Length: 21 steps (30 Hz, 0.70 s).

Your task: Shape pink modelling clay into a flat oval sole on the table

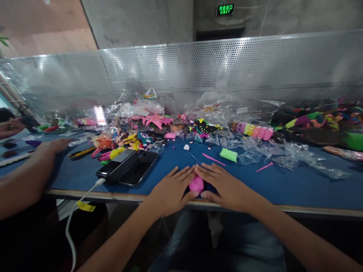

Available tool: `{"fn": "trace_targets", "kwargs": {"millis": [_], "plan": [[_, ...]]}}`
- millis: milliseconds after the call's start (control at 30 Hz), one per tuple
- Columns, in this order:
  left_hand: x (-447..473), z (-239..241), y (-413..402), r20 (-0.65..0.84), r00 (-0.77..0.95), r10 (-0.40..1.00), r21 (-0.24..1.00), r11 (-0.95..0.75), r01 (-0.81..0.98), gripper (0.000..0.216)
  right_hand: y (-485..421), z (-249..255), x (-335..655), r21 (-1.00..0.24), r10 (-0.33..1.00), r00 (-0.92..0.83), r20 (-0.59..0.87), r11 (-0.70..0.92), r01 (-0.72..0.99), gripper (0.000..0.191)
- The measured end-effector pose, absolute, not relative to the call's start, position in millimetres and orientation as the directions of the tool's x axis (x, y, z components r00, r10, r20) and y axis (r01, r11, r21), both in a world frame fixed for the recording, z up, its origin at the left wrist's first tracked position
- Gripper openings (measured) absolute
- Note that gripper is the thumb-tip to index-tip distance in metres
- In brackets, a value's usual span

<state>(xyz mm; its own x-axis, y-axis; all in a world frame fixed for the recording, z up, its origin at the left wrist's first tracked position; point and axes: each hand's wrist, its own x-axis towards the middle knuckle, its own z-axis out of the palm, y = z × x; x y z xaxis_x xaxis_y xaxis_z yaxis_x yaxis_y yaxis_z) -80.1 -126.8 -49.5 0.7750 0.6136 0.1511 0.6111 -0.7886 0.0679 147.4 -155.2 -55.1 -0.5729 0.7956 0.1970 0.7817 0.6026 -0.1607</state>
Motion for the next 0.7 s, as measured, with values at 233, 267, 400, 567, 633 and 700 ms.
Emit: {"fn": "trace_targets", "kwargs": {"millis": [233,267,400,567,633,700], "plan": [[-84.9,-52.6,-135.9,0.184,0.799,0.572,-0.005,-0.813,0.582,0.077,-166.1,-59.8,150.7,-0.074,0.752,-0.614,0.238,0.644,0.761,0.077],[-85.6,-54.7,-138.5,0.199,0.8,0.566,-0.016,-0.814,0.58,0.08,-166.7,-60.2,150.7,-0.062,0.738,-0.629,0.245,0.659,0.749,0.078],[-87.3,-64.7,-146.4,0.218,0.785,0.581,-0.052,-0.796,0.603,0.087,-171.5,-60.9,149.9,-0.045,0.708,-0.681,0.188,0.699,0.714,0.073],[-84.9,-70.8,-147.9,0.251,0.804,0.54,-0.096,-0.812,0.575,0.085,-167.6,-58.1,158.8,-0.12,0.711,-0.688,0.146,0.703,0.701,0.079],[-83.2,-71.3,-148.4,0.259,0.819,0.511,-0.103,-0.829,0.55,0.08,-157.6,-55.0,166.2,-0.168,0.715,-0.687,0.128,0.699,0.695,0.074],[-82.1,-71.2,-149.3,0.254,0.826,0.503,-0.109,-0.834,0.541,0.074,-147.3,-50.1,171.7,-0.171,0.738,-0.659,0.143,0.674,0.718,0.062]]}}
